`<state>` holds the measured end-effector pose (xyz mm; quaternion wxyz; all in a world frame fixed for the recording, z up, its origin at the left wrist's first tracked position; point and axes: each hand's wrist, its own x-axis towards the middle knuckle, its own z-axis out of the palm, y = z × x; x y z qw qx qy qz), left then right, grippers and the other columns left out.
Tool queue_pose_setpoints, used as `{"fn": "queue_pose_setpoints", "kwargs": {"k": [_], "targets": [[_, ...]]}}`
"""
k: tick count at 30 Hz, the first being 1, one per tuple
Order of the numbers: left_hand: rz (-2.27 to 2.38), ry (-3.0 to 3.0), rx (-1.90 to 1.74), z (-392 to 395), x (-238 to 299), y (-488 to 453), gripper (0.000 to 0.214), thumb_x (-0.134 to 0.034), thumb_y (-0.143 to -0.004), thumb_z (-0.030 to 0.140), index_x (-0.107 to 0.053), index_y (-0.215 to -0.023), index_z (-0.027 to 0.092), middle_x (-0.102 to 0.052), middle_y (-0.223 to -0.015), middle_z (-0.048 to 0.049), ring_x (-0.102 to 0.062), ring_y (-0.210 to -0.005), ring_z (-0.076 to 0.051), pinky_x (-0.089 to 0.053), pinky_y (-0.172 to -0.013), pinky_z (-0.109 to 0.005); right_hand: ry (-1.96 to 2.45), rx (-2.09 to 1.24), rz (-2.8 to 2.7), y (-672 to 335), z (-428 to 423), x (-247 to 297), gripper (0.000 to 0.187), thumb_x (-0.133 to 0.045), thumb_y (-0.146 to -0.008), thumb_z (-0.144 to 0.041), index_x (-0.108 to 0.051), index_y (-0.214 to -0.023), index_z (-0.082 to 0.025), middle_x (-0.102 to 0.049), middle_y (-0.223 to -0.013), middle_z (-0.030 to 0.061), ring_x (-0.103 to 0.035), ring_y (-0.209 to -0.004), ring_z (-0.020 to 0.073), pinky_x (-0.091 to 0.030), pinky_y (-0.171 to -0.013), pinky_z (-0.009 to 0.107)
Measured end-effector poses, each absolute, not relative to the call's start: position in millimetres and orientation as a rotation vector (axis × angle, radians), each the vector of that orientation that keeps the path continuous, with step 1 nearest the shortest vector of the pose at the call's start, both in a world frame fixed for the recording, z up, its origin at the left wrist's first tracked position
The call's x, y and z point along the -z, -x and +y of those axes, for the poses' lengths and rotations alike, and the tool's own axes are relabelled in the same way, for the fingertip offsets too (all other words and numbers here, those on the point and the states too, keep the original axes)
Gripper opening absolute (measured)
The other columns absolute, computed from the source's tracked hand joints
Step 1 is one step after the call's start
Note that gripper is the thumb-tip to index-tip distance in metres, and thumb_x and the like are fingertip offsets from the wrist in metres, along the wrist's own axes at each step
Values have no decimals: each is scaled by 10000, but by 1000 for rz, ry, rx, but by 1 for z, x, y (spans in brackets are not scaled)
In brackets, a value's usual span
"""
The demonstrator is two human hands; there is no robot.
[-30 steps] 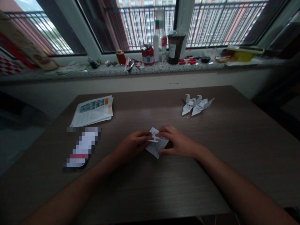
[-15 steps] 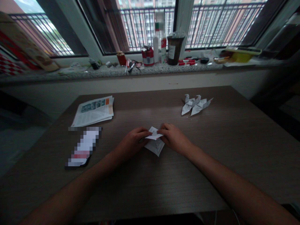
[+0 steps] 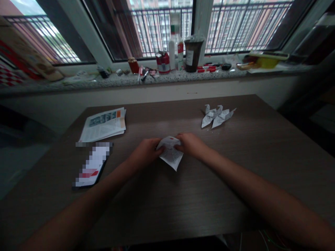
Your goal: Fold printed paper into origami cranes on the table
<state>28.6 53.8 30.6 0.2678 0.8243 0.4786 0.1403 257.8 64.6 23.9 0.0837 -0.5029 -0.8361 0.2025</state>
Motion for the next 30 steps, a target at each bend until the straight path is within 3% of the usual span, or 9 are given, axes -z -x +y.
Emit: {"fn": "queue_pose_setpoints", "kwargs": {"k": [3, 7, 10, 17, 20, 25, 30], "targets": [[1294, -2201, -364, 60, -36, -29, 215, -632, -929, 149, -747, -1109, 172, -786, -1003, -76, -732, -863, -221, -514, -759, -294, 1600, -649, -2500, -254, 74, -28, 274, -722, -908, -283, -761, -1160, -182, -788, -1067, 114, -726, -940, 256, -503, -783, 315], [1334, -2163, -349, 68, -40, -28, 244, -666, -905, 186, -718, -1143, 173, -785, -1051, -85, -735, -890, -228, -522, -757, -301, 1675, -652, -2520, -249, 86, -35, 455, -782, -851, -301, -712, -1277, -158, -766, -1194, 149, -719, -1054, 301, -512, -816, 327], [1318, -2122, -363, 74, -36, -24, 276, -677, -900, 212, -699, -1173, 175, -783, -1060, -88, -736, -890, -229, -531, -733, -299, 1736, -680, -2554, -244, 94, -42, 482, -793, -837, -315, -709, -1285, -158, -767, -1196, 148, -724, -1054, 305, -515, -801, 321], [1320, -2074, -383, 90, -22, -16, 280, -699, -909, 299, -669, -1161, 181, -770, -1052, -95, -734, -879, -226, -556, -705, -300, 1860, -907, -2676, -230, 110, -56, 434, -782, -840, -305, -726, -1237, -136, -785, -795, 78, -726, -653, 211, -519, -613, 290], [1289, -2032, -473, 95, -22, -20, 289, -678, -943, 288, -629, -1201, 169, -761, -1082, -103, -737, -884, -214, -561, -687, -281, 1878, -959, -2725, -225, 114, -58, 374, -774, -848, -306, -745, -1167, -112, -773, -748, 77, -717, -612, 202, -526, -598, 289], [1270, -2097, -650, 99, -28, -27, 294, -692, -942, 247, -641, -1222, 177, -743, -1121, -91, -718, -903, -200, -566, -768, -306, 1798, -810, -2799, -221, 115, -57, 507, -850, -775, -324, -724, -1235, -152, -796, -955, 104, -756, -850, 255, -547, -729, 316], [1202, -2167, -584, 97, -32, -25, 195, -719, -894, 171, -705, -1087, 197, -741, -989, -38, -707, -906, -193, -555, -827, -315, 1703, -687, -2813, -222, 105, -54, 582, -876, -744, -316, -701, -1286, -197, -755, -1213, 125, -708, -1108, 310, -536, -866, 351]]}}
